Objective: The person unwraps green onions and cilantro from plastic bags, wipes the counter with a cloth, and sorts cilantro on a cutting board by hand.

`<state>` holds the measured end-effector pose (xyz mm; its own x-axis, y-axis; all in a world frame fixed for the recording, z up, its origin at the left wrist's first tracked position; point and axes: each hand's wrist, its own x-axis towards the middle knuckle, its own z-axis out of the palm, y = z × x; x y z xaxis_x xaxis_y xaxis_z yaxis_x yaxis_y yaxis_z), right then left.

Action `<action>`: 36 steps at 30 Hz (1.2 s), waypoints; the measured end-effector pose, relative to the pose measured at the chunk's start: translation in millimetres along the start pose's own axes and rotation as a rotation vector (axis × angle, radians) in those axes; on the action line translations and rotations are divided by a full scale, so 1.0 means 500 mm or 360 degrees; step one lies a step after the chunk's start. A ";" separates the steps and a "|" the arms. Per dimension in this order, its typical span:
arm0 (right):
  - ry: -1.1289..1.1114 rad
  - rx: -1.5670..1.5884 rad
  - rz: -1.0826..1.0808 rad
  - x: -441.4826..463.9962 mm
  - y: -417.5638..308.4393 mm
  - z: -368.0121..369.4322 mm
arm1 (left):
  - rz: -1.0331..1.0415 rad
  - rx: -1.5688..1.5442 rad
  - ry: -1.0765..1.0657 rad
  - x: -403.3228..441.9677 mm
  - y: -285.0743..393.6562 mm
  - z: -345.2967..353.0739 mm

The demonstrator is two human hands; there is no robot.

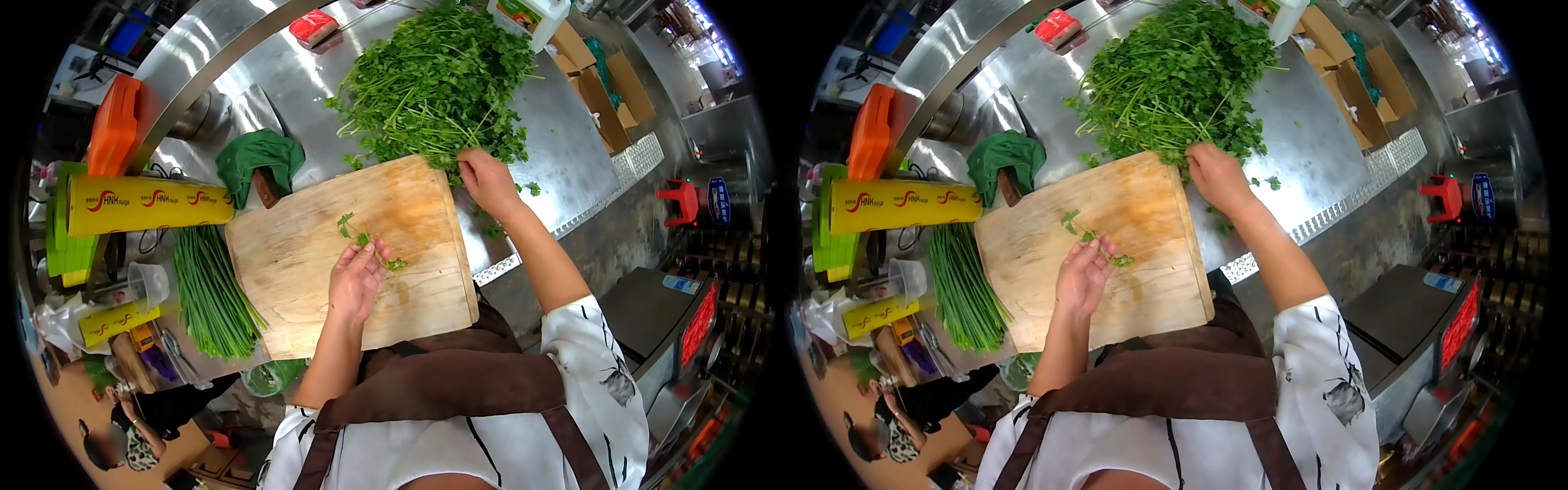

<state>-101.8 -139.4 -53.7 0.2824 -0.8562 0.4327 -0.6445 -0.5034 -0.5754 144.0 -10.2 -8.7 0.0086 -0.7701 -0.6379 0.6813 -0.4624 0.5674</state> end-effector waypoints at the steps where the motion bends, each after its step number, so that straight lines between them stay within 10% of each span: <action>1: 0.0025 0.0122 0.0082 0.001 -0.008 -0.004 | 0.0011 0.0011 -0.0008 0.002 -0.004 -0.006; 5: 0.0120 0.0546 0.0242 -0.011 -0.052 -0.008 | -0.0025 0.0023 0.0002 0.007 -0.015 -0.010; 16: -0.0062 -0.0591 -0.0153 0.028 0.015 0.007 | -0.0054 0.0059 0.0012 0.016 -0.026 0.006; 23: 0.0381 0.0336 0.0324 0.003 -0.074 -0.034 | -0.0081 -0.0005 -0.0170 0.021 -0.034 0.000; 27: 0.0072 0.0409 -0.0008 -0.042 -0.173 0.013 | -0.0028 -0.0078 -0.0329 0.015 -0.041 0.041; 36: -0.0587 0.1031 0.0404 -0.087 -0.294 0.023 | -0.0088 -0.0185 -0.0017 0.024 -0.046 0.010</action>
<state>-11.0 -29.5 4.0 0.4725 -0.8804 0.0410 -0.2106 -0.1579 -0.9647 124.6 -10.9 -26.6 -0.0384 -0.7498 -0.6606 0.7606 -0.4507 0.4673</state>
